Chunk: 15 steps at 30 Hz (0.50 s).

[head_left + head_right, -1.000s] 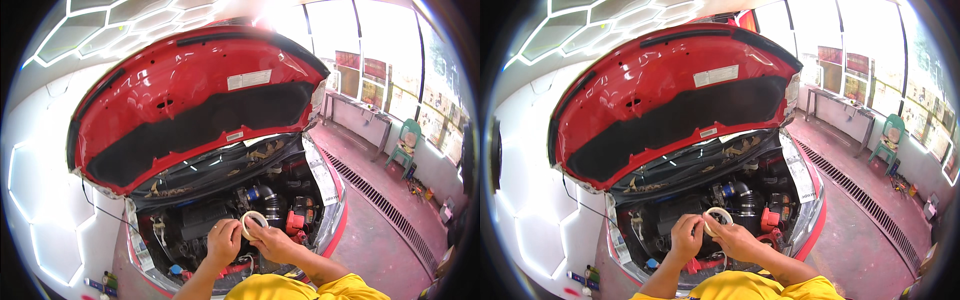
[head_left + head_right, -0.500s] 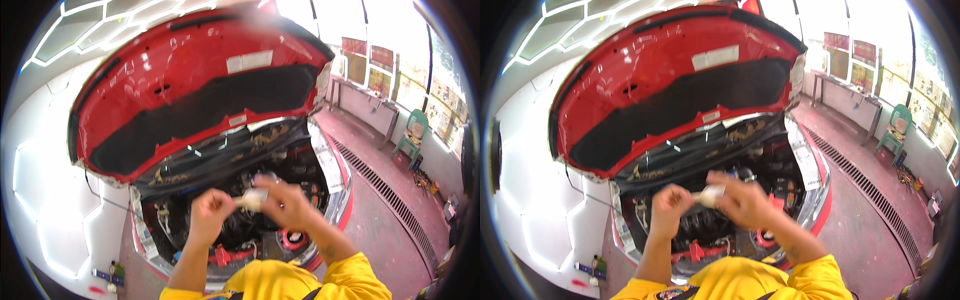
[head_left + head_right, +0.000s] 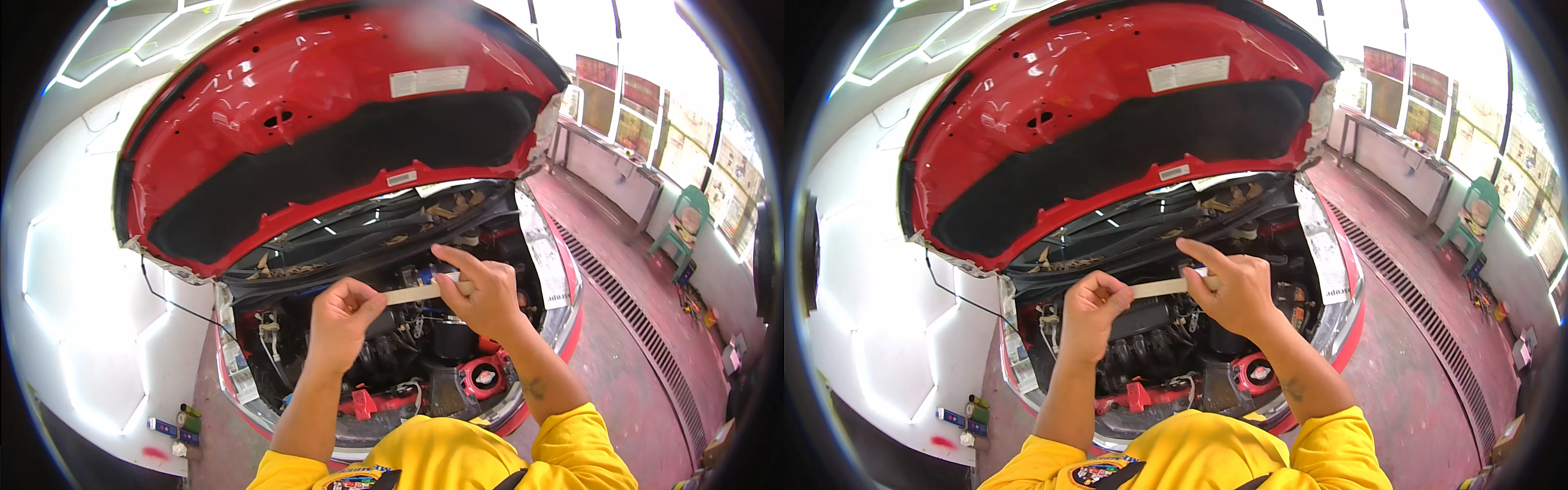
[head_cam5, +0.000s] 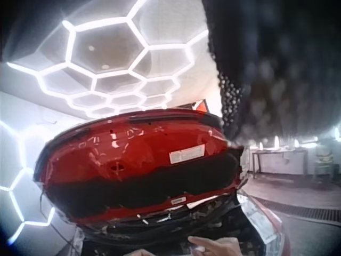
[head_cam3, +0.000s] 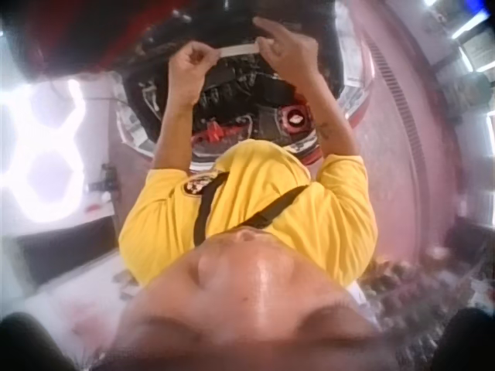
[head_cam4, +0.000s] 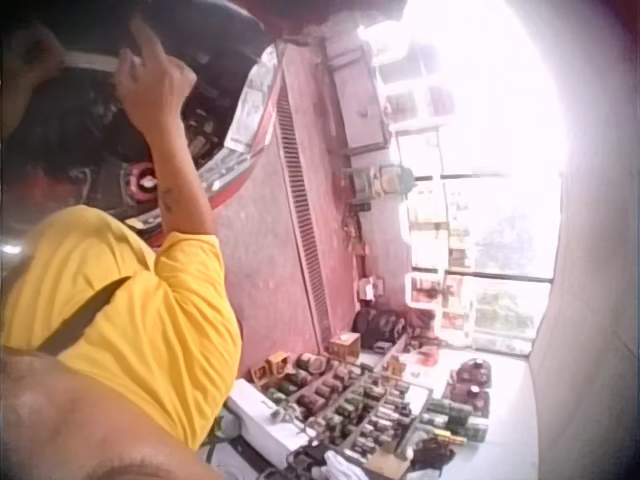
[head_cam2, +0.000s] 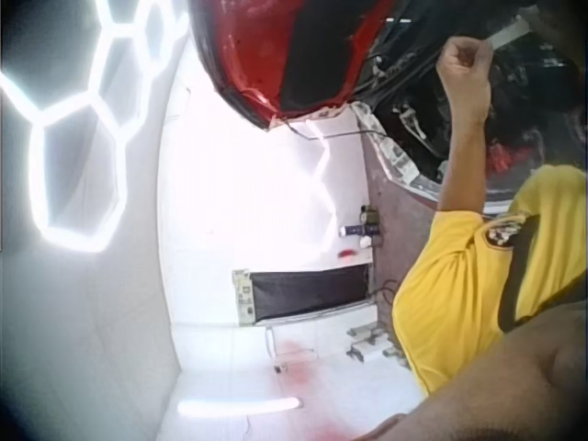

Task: The person applies white masking tape along the edges of a red car's open hood. They use both hands to unroll the tape, press it onto the surface, and tear off segments to cover the perimeter of the hood and the windshield area.

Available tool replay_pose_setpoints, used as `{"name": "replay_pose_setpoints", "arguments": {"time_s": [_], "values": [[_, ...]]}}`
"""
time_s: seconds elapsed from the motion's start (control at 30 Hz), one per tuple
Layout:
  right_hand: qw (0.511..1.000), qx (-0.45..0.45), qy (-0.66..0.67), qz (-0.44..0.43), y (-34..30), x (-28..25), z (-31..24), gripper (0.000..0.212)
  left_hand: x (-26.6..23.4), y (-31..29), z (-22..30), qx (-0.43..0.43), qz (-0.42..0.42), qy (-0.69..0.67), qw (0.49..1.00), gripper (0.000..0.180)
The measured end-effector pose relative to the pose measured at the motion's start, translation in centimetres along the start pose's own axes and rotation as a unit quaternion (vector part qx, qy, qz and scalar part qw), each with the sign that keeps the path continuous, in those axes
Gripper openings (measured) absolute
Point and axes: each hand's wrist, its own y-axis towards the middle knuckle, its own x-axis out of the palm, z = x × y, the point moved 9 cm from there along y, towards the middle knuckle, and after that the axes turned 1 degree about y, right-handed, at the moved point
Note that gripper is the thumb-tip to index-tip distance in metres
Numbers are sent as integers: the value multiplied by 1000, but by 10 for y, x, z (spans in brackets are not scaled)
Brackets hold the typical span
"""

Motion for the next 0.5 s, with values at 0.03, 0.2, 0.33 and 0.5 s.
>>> {"name": "replay_pose_setpoints", "arguments": {"time_s": [0.03,0.2,0.33,0.5], "values": [[999,-25,-12,28,1,1,1,36,-2,-4,1,-4,18,35,999,11],[864,232,52,445,-58,-81,215,29,-30,16,77,239,128,184,945,13],[878,113,272,378,24,-63,136,34,-32,38,182,277,40,379,882,15],[957,-60,281,28,160,-10,-41,57,-15,70,263,340,32,414,844,15]]}}
